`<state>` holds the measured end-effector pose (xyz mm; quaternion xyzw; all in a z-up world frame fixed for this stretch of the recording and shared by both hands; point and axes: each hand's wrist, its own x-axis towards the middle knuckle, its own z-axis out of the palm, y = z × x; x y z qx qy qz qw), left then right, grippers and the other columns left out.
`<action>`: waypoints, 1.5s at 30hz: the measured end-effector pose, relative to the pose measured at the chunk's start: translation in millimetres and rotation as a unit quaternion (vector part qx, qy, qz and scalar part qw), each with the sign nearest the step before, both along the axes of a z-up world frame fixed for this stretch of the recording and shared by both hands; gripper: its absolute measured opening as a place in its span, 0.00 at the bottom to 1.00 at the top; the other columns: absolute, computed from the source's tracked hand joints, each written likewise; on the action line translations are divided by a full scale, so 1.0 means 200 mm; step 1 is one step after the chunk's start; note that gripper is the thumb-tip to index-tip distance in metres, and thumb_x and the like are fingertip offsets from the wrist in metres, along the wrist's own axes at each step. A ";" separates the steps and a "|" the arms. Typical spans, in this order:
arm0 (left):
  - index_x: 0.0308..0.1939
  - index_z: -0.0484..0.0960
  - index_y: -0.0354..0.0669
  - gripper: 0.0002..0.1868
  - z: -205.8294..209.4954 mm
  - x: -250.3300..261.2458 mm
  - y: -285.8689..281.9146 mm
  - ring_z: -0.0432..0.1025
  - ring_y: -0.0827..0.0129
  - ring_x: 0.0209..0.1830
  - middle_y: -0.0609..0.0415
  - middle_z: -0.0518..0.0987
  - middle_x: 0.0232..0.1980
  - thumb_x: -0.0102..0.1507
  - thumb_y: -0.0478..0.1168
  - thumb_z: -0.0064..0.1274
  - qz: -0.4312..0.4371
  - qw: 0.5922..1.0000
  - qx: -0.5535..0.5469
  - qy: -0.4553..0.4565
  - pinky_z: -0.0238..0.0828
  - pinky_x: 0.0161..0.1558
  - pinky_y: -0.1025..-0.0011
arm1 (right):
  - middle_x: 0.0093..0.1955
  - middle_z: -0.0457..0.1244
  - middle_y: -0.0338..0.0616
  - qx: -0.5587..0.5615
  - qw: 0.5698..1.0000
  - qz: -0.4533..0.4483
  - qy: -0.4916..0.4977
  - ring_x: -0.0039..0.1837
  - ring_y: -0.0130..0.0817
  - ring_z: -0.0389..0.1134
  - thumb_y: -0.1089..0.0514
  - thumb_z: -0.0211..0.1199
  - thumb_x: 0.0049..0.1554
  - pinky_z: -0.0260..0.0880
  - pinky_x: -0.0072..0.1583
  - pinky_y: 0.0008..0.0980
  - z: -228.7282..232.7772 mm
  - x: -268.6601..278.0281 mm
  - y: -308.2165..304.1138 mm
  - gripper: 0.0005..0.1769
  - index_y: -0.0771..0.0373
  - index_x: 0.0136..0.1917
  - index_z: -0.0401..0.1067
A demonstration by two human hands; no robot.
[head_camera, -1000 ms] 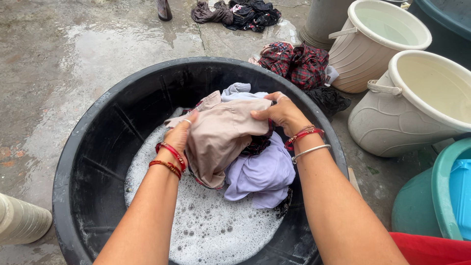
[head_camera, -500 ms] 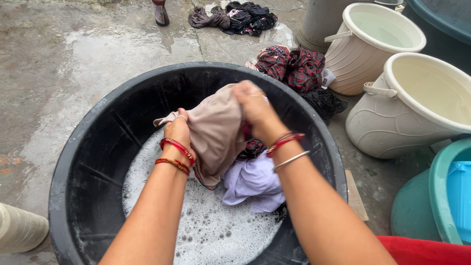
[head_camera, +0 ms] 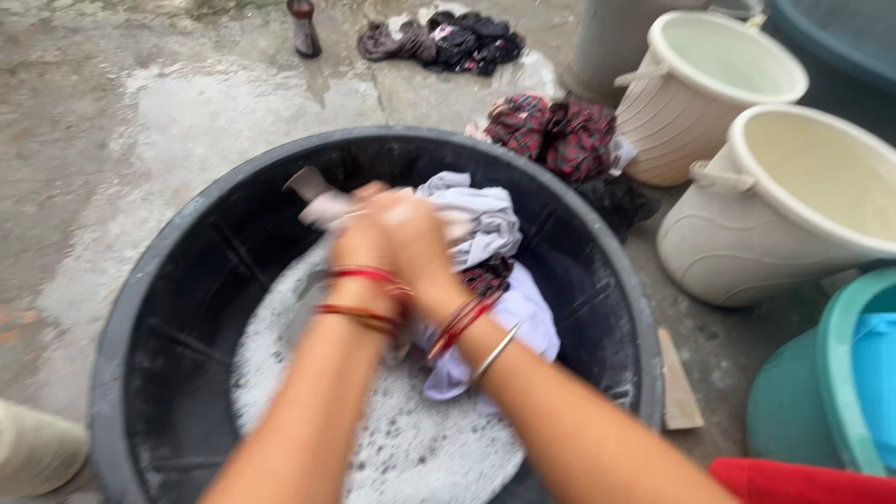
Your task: The person washes clothes by hand in a large plastic tub, repeatedly scrubbing, wringing, and soaking various fabric items in soapy water.
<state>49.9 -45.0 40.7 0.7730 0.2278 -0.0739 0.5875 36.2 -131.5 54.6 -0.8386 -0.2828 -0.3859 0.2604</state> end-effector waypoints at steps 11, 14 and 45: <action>0.33 0.79 0.44 0.22 -0.01 -0.05 0.04 0.75 0.61 0.36 0.49 0.81 0.36 0.71 0.51 0.36 -0.033 0.997 -0.056 0.036 0.72 0.36 0.56 | 0.38 0.65 0.54 -0.083 0.989 -0.122 0.033 0.42 0.51 0.69 0.58 0.53 0.60 0.69 0.44 0.49 0.11 -0.07 0.03 0.09 0.61 0.40 0.71; 0.34 0.79 0.45 0.16 0.03 -0.08 0.05 0.76 0.63 0.36 0.50 0.81 0.36 0.69 0.48 0.40 -0.012 0.960 -0.278 0.032 0.73 0.37 0.59 | 0.34 0.67 0.55 0.192 0.944 -0.088 0.255 0.39 0.55 0.70 0.55 0.63 0.56 0.71 0.41 0.51 0.14 -0.29 0.26 0.11 0.61 0.34 0.74; 0.34 0.82 0.47 0.09 0.30 -0.15 0.04 0.78 0.67 0.34 0.55 0.83 0.38 0.63 0.41 0.46 0.048 0.901 -0.424 -0.081 0.77 0.37 0.67 | 0.38 0.67 0.49 0.137 0.971 -0.155 0.116 0.43 0.47 0.71 0.56 0.61 0.54 0.73 0.46 0.43 0.30 0.10 0.00 0.07 0.58 0.37 0.75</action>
